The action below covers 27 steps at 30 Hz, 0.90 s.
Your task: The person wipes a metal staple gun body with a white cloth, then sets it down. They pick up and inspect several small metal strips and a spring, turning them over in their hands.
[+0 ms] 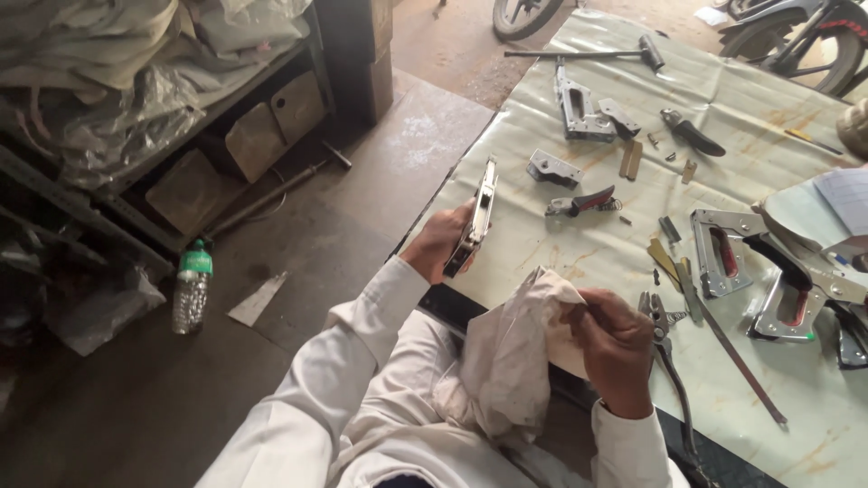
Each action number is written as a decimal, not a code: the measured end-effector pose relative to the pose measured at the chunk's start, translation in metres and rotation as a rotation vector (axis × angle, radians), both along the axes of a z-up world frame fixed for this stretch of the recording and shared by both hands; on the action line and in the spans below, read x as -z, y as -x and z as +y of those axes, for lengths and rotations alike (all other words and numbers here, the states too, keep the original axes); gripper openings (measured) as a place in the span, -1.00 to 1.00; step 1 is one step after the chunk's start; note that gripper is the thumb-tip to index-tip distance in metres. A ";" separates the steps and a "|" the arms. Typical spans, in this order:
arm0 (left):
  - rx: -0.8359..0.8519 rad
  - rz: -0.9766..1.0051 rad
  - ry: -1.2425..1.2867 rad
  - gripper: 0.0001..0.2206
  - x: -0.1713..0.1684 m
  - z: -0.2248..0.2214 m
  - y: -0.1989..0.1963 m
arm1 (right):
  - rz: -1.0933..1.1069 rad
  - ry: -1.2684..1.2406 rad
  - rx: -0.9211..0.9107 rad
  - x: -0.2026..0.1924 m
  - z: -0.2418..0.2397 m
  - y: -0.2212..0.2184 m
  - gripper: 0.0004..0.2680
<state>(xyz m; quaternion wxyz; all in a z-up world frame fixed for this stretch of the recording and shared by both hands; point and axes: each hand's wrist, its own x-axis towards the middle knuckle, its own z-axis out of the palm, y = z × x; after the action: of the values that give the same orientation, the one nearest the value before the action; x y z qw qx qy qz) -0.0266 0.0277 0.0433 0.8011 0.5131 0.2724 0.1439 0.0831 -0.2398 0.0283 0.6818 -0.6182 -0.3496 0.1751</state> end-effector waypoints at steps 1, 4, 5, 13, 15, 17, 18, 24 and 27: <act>0.008 -0.002 -0.009 -0.56 0.002 -0.001 -0.003 | -0.002 -0.009 0.008 0.000 0.002 0.001 -0.88; -0.020 -0.086 0.038 -0.58 0.018 -0.007 -0.007 | -0.038 0.131 0.033 -0.005 0.008 0.012 -0.87; -0.058 -0.086 -0.015 -0.57 0.023 -0.009 -0.009 | -0.129 0.113 0.035 -0.012 0.012 0.020 -0.87; -0.399 -0.008 -0.554 -0.54 0.028 -0.021 -0.020 | -0.490 0.308 0.225 -0.057 0.025 0.060 -0.85; -0.443 0.096 -0.764 -0.50 0.035 -0.020 -0.024 | -0.694 0.326 0.245 -0.060 0.031 0.064 -0.85; -0.395 0.086 -0.724 -0.57 0.011 -0.034 -0.014 | -0.728 0.409 0.290 -0.059 0.037 0.065 -0.85; -0.357 0.074 -0.686 -0.62 -0.001 -0.040 -0.010 | -0.769 0.484 0.330 -0.059 0.041 0.065 -0.85; -0.469 0.150 -0.935 -0.66 0.015 -0.035 -0.012 | -0.829 0.357 0.504 -0.023 0.039 0.051 -0.83; -0.501 0.126 -0.941 -0.69 0.005 -0.034 -0.007 | -0.708 0.302 0.411 -0.019 0.026 0.051 -0.82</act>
<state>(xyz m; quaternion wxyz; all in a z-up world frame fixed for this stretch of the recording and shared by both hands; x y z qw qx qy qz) -0.0198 -0.0062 0.0383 0.4078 0.7437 0.3403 0.4061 0.0321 -0.2136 0.0475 0.4424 -0.7897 -0.4020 -0.1378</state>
